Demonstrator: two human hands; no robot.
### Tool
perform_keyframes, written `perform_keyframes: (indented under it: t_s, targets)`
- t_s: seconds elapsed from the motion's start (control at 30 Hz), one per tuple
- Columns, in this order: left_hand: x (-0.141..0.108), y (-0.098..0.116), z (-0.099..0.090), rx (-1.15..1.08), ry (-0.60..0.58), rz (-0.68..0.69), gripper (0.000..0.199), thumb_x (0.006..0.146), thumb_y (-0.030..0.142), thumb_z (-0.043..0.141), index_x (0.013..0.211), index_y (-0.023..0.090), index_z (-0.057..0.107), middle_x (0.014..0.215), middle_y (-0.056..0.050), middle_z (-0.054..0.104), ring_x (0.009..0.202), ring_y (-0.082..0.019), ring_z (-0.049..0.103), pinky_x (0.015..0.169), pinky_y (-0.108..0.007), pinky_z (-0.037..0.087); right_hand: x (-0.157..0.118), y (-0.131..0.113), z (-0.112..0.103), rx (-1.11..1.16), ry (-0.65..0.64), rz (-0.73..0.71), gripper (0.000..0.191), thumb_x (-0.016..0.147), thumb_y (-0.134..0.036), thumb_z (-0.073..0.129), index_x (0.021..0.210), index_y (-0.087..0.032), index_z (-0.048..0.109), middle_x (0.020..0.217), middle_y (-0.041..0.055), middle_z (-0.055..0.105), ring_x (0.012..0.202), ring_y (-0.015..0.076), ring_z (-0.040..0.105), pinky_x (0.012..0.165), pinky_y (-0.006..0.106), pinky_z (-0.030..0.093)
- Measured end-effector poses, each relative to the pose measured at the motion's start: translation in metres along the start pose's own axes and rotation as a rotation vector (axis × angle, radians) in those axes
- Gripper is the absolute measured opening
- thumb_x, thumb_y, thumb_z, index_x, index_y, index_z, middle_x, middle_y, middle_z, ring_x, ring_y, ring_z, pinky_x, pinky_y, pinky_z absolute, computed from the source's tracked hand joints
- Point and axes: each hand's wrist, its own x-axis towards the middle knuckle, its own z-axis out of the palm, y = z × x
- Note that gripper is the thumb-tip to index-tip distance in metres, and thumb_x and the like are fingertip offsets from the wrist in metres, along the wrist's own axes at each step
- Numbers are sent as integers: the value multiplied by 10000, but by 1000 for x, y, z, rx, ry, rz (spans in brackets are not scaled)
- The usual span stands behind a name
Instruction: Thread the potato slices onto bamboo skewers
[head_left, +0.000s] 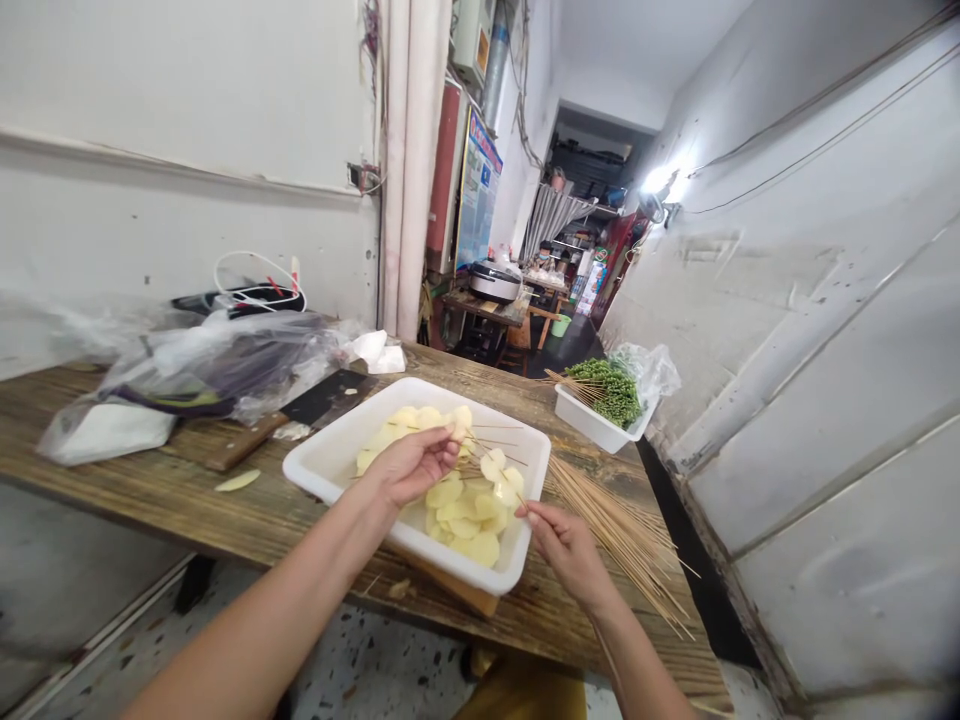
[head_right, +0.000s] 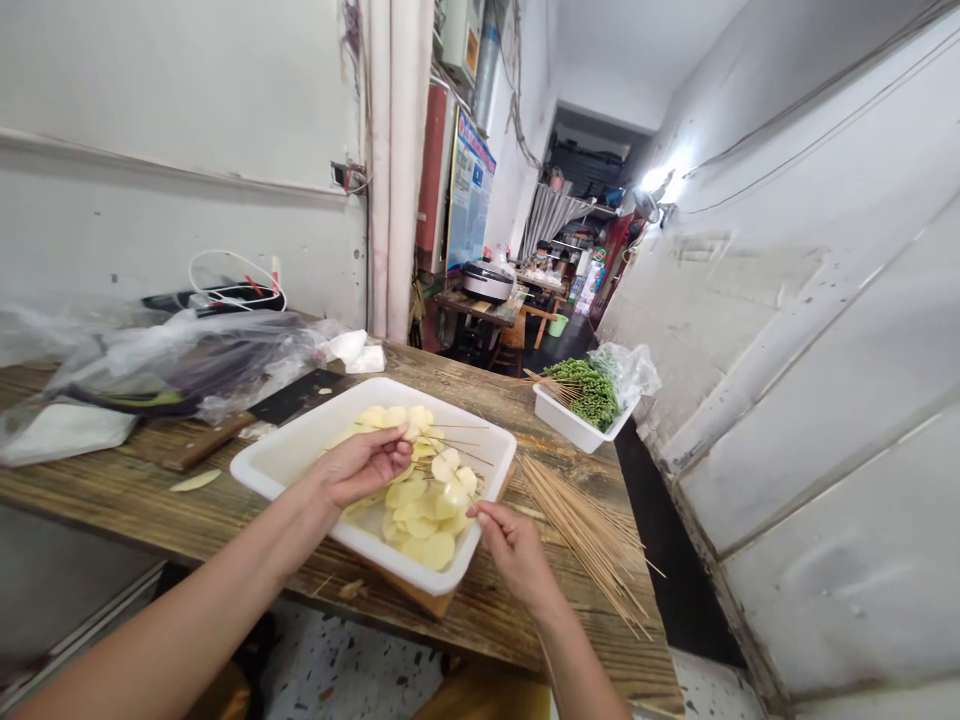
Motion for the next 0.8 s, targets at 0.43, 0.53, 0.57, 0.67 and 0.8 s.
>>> perform_keyframes:
  t_s: [0.43, 0.53, 0.57, 0.67, 0.8]
  targets:
    - [-6, -15, 4, 288, 5, 191, 88, 697, 52, 625, 619, 86, 600, 592, -47, 595, 505, -60, 503, 502, -151, 414, 0, -18, 8, -538, 133, -296, 257, 892, -245, 441, 955, -182, 682, 890, 73, 717, 781, 195, 659, 697, 273, 486]
    - [-6, -19, 5, 338, 19, 267, 94, 648, 140, 693, 622, 94, 615, 578, -20, 582, 499, -52, 467, 497, -151, 380, 2, -23, 11, -535, 108, -294, 260, 896, -244, 432, 948, -174, 677, 787, 48, 704, 681, 169, 641, 640, 248, 471]
    - [-6, -20, 4, 358, 31, 309, 120, 644, 190, 704, 636, 99, 626, 581, -12, 578, 496, -51, 452, 491, -155, 367, 2, -23, 11, -523, 106, -288, 261, 897, -249, 431, 943, -170, 675, 751, 41, 694, 647, 161, 626, 620, 241, 463]
    - [-6, -22, 1, 495, 92, 425, 204, 659, 316, 677, 726, 123, 669, 620, 3, 580, 491, -60, 424, 487, -180, 340, 3, -22, 10, -454, 155, -263, 271, 895, -277, 434, 929, -157, 675, 739, 39, 673, 624, 148, 593, 592, 231, 444]
    - [-6, -26, -5, 1086, 19, 430, 124, 623, 279, 664, 686, 178, 697, 592, 2, 613, 524, -117, 479, 527, -216, 349, 1, -14, 8, -313, 265, -205, 291, 893, -321, 443, 944, -144, 668, 670, 25, 609, 563, 124, 515, 529, 213, 402]
